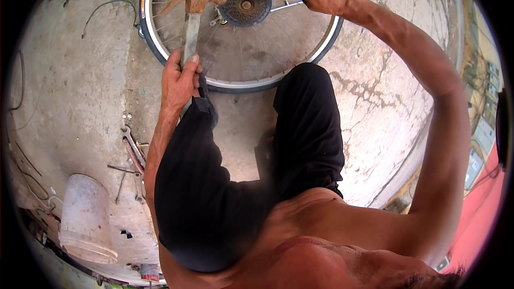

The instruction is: The person repairs a bicycle wheel by gripping a component on the wheel hub with pliers, tapping it with a hammer, and removing the part by hand.

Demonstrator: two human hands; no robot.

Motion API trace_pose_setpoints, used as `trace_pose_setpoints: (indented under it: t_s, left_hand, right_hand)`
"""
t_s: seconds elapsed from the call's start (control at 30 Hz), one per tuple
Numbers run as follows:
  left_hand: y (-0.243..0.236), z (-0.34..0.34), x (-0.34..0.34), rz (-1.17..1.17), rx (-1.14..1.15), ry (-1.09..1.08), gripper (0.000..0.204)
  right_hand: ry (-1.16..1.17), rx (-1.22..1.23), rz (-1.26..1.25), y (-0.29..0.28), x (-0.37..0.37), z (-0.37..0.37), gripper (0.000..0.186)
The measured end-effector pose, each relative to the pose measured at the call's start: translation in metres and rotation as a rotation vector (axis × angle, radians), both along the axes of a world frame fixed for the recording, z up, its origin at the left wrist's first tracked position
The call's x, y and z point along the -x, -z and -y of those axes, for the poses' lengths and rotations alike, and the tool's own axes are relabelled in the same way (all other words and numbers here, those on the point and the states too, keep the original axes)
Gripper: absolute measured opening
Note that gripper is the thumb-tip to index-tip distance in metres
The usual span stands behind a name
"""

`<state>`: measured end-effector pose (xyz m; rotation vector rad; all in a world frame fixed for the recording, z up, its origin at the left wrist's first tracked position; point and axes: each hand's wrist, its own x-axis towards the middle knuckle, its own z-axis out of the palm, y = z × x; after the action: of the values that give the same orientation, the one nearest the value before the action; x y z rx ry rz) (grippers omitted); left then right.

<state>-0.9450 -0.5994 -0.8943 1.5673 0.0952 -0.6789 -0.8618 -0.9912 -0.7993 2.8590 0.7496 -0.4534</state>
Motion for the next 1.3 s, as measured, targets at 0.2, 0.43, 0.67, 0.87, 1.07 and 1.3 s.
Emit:
trace_pose_setpoints:
  t_s: [0.2,0.43,0.67,0.87,1.07,1.3]
  left_hand:
    - [-0.011,0.006,-0.006,0.084,-0.055,0.027,0.025]
    - [-0.017,0.007,-0.005,0.111,-0.062,-0.02,0.027]
    - [-0.003,0.014,-0.013,0.136,-0.165,0.069,0.033]
    - [-0.012,0.014,-0.006,0.136,0.047,-0.114,0.03]
    - [0.006,0.013,-0.009,0.064,-0.084,0.037,0.032]
    - [-0.009,0.013,0.001,0.236,0.27,-0.285,0.026]
  right_hand:
    - [-0.069,0.013,-0.011,-0.013,-0.013,-0.008,0.043]
    - [-0.104,0.051,-0.084,-0.024,-0.021,-0.016,0.042]
    - [-0.124,0.108,-0.098,-0.028,-0.025,-0.022,0.04]
    - [-0.125,0.135,-0.083,-0.031,-0.027,-0.028,0.038]
    - [-0.13,0.158,-0.09,-0.026,-0.03,-0.028,0.037]
    - [-0.121,0.174,-0.085,-0.03,-0.033,-0.034,0.032]
